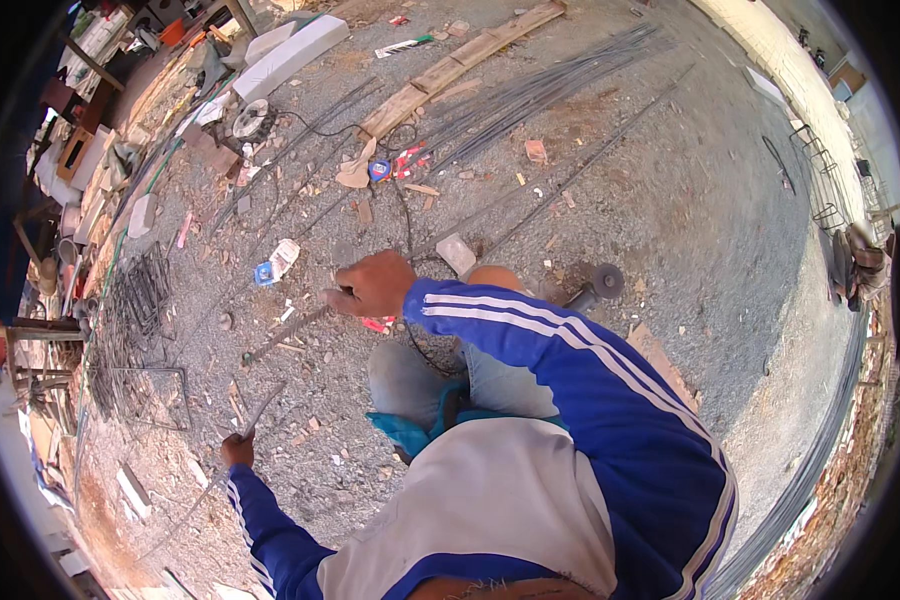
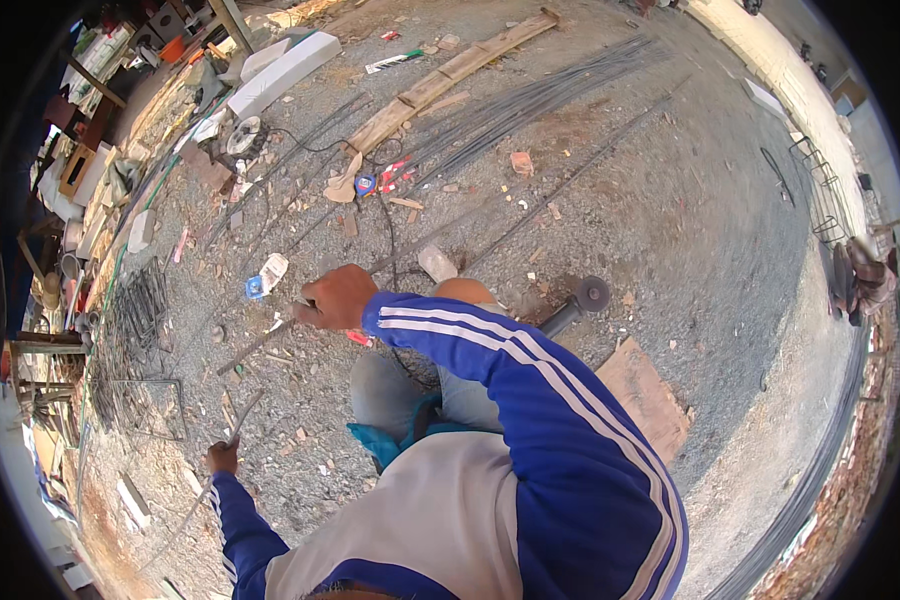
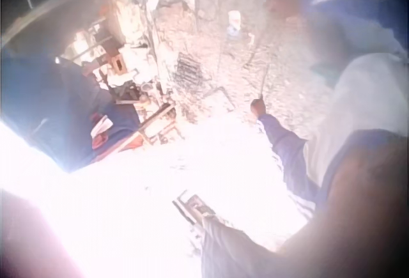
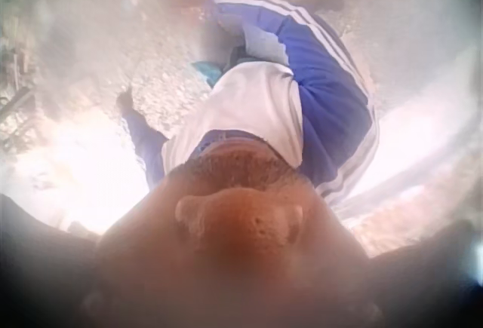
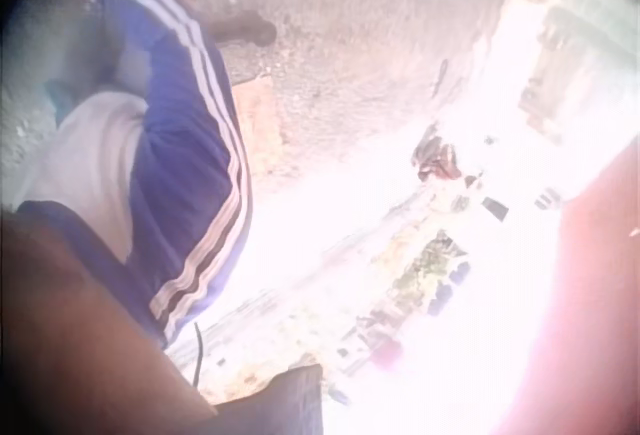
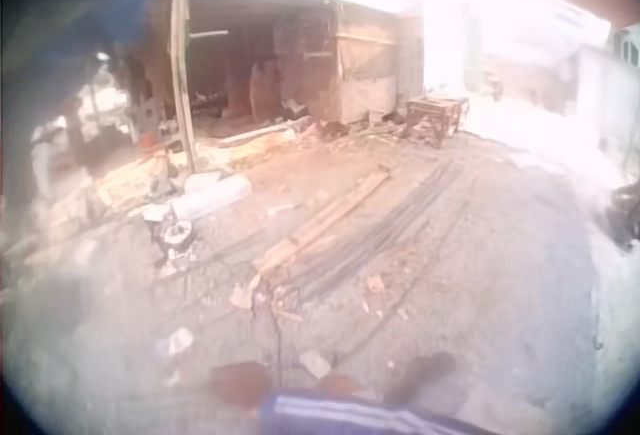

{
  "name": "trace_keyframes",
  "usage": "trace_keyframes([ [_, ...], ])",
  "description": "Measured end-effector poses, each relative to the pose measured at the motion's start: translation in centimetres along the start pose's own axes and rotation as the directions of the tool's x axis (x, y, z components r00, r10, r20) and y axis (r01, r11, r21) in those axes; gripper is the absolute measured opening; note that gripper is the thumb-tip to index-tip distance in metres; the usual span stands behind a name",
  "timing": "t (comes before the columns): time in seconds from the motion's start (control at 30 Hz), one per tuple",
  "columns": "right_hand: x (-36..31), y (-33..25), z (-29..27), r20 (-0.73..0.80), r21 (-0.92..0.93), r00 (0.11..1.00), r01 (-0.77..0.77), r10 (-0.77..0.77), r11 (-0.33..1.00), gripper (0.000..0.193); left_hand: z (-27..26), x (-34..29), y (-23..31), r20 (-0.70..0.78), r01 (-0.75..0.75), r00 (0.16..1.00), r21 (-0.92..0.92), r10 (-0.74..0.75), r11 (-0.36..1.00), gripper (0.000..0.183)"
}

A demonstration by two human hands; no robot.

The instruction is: The person cuts a metal rod using an angle grinder and then moves the pieces aside to reach more rods.

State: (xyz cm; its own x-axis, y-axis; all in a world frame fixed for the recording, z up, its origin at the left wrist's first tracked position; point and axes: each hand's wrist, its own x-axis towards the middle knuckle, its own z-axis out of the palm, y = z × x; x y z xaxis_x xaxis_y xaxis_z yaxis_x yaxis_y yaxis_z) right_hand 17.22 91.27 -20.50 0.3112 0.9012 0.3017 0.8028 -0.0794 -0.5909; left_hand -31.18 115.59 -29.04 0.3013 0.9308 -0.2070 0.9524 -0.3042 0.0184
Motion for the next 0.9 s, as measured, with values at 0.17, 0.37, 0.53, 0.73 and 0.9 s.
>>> trace_keyframes([
  [0.17, 12.9, -3.0, -12.5, -0.482, -0.217, 0.834, 0.183, -0.268, 0.959, 0.054, 1.5, 3.2, -1.4, -0.077, 0.030, 0.997, -0.013, -0.031, 0.999, 0.050],
  [0.37, 14.8, -1.2, -8.9, -0.210, -0.162, 0.869, 0.420, -0.448, 0.893, 0.055, 3.3, 0.9, 1.0, -0.078, 0.046, 0.996, -0.002, -0.046, 0.999, 0.046],
  [0.53, 12.5, 4.1, -1.1, 0.141, -0.044, 0.938, 0.324, -0.315, 0.945, 0.058, 5.8, -0.6, 1.8, -0.038, 0.006, 0.999, -0.081, -0.009, 0.997, 0.046],
  [0.73, 22.5, -3.2, -8.4, -0.028, -0.124, 0.873, 0.481, -0.488, 0.868, 0.057, 5.3, -0.2, -0.6, -0.116, 0.030, 0.992, -0.082, -0.040, 0.996, 0.054],
  [0.9, 17.2, 6.3, 3.7, 0.542, 0.072, 0.809, 0.227, -0.229, 0.971, 0.063, 5.7, 1.1, 0.1, -0.080, -0.027, 0.996, 0.016, 0.029, 0.999, 0.055],
])
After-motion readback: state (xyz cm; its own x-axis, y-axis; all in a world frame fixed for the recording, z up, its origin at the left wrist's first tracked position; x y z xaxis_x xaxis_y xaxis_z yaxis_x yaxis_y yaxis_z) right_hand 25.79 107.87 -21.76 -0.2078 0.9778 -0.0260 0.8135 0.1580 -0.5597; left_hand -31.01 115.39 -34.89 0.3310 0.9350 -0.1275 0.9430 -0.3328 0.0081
